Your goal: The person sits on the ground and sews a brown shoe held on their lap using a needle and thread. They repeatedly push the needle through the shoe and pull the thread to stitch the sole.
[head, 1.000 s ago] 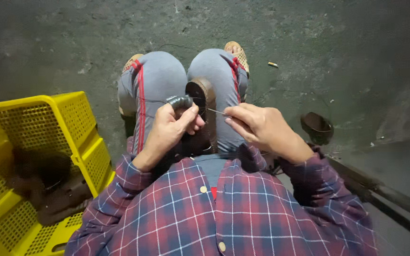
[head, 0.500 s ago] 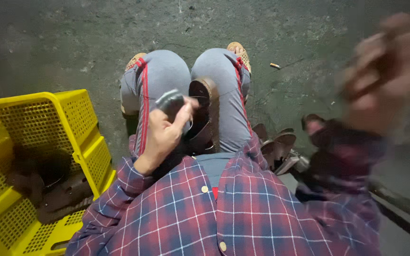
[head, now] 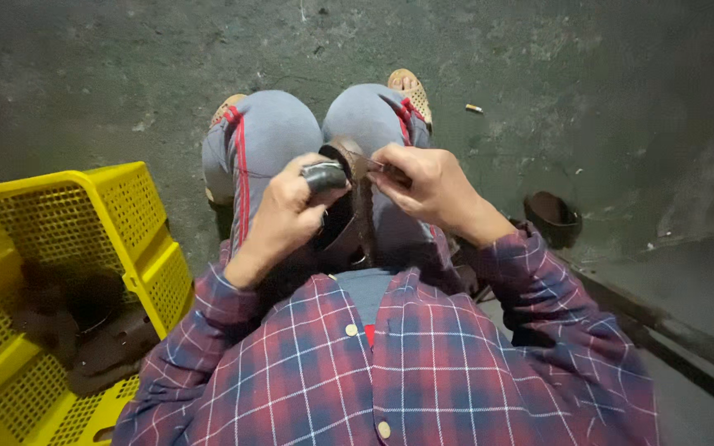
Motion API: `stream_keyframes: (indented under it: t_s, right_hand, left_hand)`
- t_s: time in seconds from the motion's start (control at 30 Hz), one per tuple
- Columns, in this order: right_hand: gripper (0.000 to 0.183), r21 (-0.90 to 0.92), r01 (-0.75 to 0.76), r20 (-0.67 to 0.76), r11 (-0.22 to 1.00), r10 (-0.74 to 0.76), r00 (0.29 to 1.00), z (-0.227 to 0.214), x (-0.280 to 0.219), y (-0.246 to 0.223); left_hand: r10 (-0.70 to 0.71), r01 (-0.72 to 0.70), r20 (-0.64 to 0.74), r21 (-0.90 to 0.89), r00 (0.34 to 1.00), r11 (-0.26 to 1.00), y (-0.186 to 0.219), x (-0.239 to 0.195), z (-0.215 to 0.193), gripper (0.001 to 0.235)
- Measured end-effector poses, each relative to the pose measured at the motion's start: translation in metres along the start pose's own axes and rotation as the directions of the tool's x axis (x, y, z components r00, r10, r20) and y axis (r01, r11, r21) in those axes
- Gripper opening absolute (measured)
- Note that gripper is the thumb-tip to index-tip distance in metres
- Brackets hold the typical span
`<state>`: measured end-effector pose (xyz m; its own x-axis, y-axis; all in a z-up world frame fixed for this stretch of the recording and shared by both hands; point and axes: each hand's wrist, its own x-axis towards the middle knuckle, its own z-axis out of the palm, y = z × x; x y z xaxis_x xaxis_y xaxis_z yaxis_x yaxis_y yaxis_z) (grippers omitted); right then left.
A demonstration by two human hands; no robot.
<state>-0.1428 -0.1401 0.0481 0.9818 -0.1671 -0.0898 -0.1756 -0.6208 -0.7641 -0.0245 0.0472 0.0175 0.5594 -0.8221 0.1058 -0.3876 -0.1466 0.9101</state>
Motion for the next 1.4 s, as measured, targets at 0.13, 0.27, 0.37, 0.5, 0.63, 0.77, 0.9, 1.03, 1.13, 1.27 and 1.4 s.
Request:
stream_keyframes:
  t_s: [0.13,0.27,0.37,0.5,0.63,0.77,0.9,1.03,1.13,1.27,1.4]
  right_hand:
    - [0.011,0.196,-0.209,0.174,0.958,0.176,0.969,-0.014,0.014,-0.004]
    - [0.004,0.353,-0.367,0.286,0.861,0.274,0.918,-0.013,0.02,-0.008]
    - [0.012,0.406,-0.474,0.408,0.781,0.31,0.859,-0.02,0.024,-0.019]
    - [0.011,0.424,-0.506,0.399,0.751,0.347,0.849,-0.021,0.027,-0.025]
    - [0.014,0.401,-0.536,0.437,0.743,0.359,0.824,-0.022,0.024,-0.019]
    - [0.013,0.503,-0.627,0.522,0.595,0.369,0.769,-0.043,0.022,-0.039]
    - [0.01,0.497,-0.519,0.4,0.696,0.347,0.848,-0.054,0.019,-0.053]
    - [0.035,0.054,-0.001,0.094,0.999,-0.004,0.996,-0.06,-0.009,-0.033]
    - [0.042,-0.186,0.046,0.14,0.982,-0.02,0.99,-0.058,-0.022,-0.028]
    - [0.044,-0.5,0.179,0.208,0.847,-0.083,0.975,-0.03,-0.028,-0.008]
    - [0.049,-0.546,0.214,0.239,0.81,-0.094,0.966,-0.02,-0.027,0.006]
  left_hand:
    - [-0.284,0.205,0.03,-0.765,0.958,0.611,0.013,0.018,-0.014,0.016]
    - [-0.309,0.13,0.087,-0.984,0.947,0.122,-0.001,0.049,-0.006,0.02]
    - [-0.485,0.201,0.154,-0.979,0.861,0.046,-0.001,0.092,0.005,0.022]
    - [-0.494,0.135,0.044,-0.979,0.868,0.151,-0.014,0.11,0.018,0.02]
    - [-0.209,0.029,-0.148,-0.748,0.967,0.663,-0.03,0.082,-0.005,0.013]
    - [-0.258,0.477,0.423,-0.574,0.869,0.666,0.041,0.064,-0.056,0.032]
    - [0.231,-0.013,0.396,-0.482,0.888,0.876,0.014,0.027,-0.033,0.016]
    - [-0.233,0.359,0.278,-0.796,0.932,0.487,-0.04,-0.031,-0.082,0.023]
    - [-0.465,0.112,-0.021,-0.96,0.885,0.256,-0.086,-0.069,-0.149,0.028]
    - [-0.598,0.614,-0.297,0.655,0.745,0.44,-0.195,-0.153,-0.221,0.053]
    - [-0.281,0.437,-0.369,0.867,0.886,0.239,-0.111,-0.109,-0.177,0.047]
